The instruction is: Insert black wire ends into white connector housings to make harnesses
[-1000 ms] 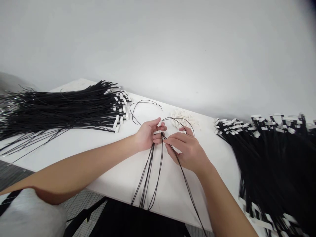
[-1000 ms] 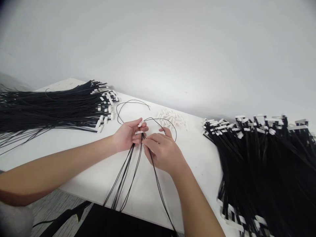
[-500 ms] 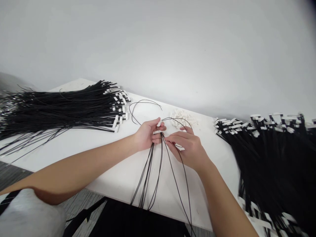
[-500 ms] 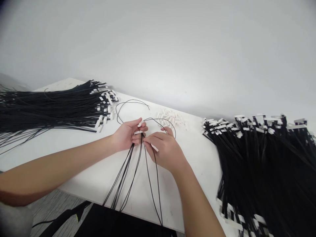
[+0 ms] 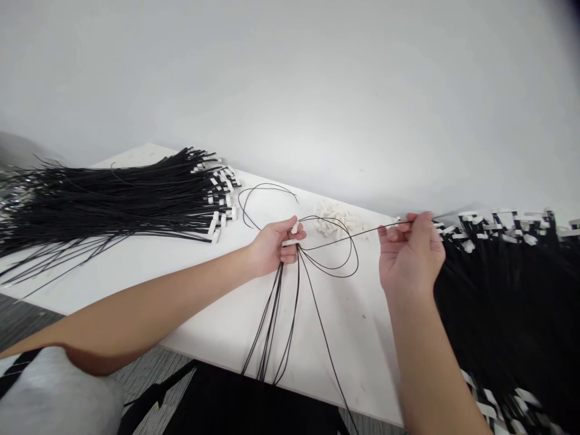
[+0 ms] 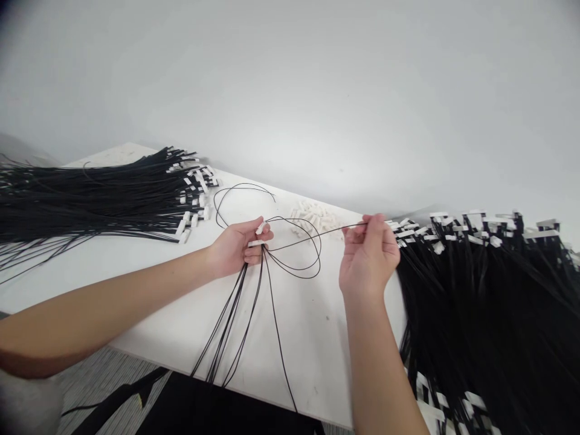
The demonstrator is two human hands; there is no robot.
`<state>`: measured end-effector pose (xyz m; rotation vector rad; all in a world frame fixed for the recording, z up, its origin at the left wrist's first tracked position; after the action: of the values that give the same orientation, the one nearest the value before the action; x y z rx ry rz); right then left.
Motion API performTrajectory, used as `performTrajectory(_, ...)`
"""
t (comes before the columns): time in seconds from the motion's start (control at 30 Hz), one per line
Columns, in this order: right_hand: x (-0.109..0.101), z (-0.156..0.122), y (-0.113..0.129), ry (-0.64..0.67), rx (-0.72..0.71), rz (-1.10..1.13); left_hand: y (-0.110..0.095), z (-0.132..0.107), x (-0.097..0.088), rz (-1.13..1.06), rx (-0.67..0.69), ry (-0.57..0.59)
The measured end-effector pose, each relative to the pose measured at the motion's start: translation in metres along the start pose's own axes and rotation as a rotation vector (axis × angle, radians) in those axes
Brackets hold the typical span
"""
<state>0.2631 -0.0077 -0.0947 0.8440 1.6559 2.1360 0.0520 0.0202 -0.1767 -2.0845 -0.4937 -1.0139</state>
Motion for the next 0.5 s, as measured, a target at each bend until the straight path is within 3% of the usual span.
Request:
performTrajectory(0.1, -0.009, 0.006, 0.004, -0.050, 0.041, 0.135, -0.001, 0.000, 0.001, 0.017, 0.015, 0.029)
performTrajectory(0.17, -0.004, 0.005, 0.009, 0.025, 0.076, 0.214, -0.001, 0.000, 0.001, 0.033, 0.034, 0.042)
performTrajectory(0.27, 0.021, -0.010, 0.015, 0.336, 0.134, 0.200, -0.002, 0.001, 0.001, 0.059, 0.051, 0.057)
performTrajectory(0.37, 0.046, -0.037, 0.010, 0.663, 0.187, 0.031, -0.001, 0.003, 0.001, 0.074, 0.050, 0.062)
performTrajectory(0.43, 0.055, -0.051, -0.001, 0.794, 0.225, -0.100, -0.001, 0.003, 0.002, 0.080, 0.051, 0.069)
performTrajectory(0.5, 0.059, -0.057, -0.012, 0.831, 0.224, -0.244, -0.001, 0.002, 0.004, 0.087, 0.047, 0.076)
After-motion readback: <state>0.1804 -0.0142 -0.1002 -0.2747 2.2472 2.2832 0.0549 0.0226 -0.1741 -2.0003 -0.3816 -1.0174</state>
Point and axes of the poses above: each hand's wrist, its own z-axis towards the middle knuckle, its own x-axis out of the palm, y = z × x, the point moved 9 cm from there along z, towards the middle knuckle, and after that the axes turned 15 degrees about -z, right-handed, at the moved point
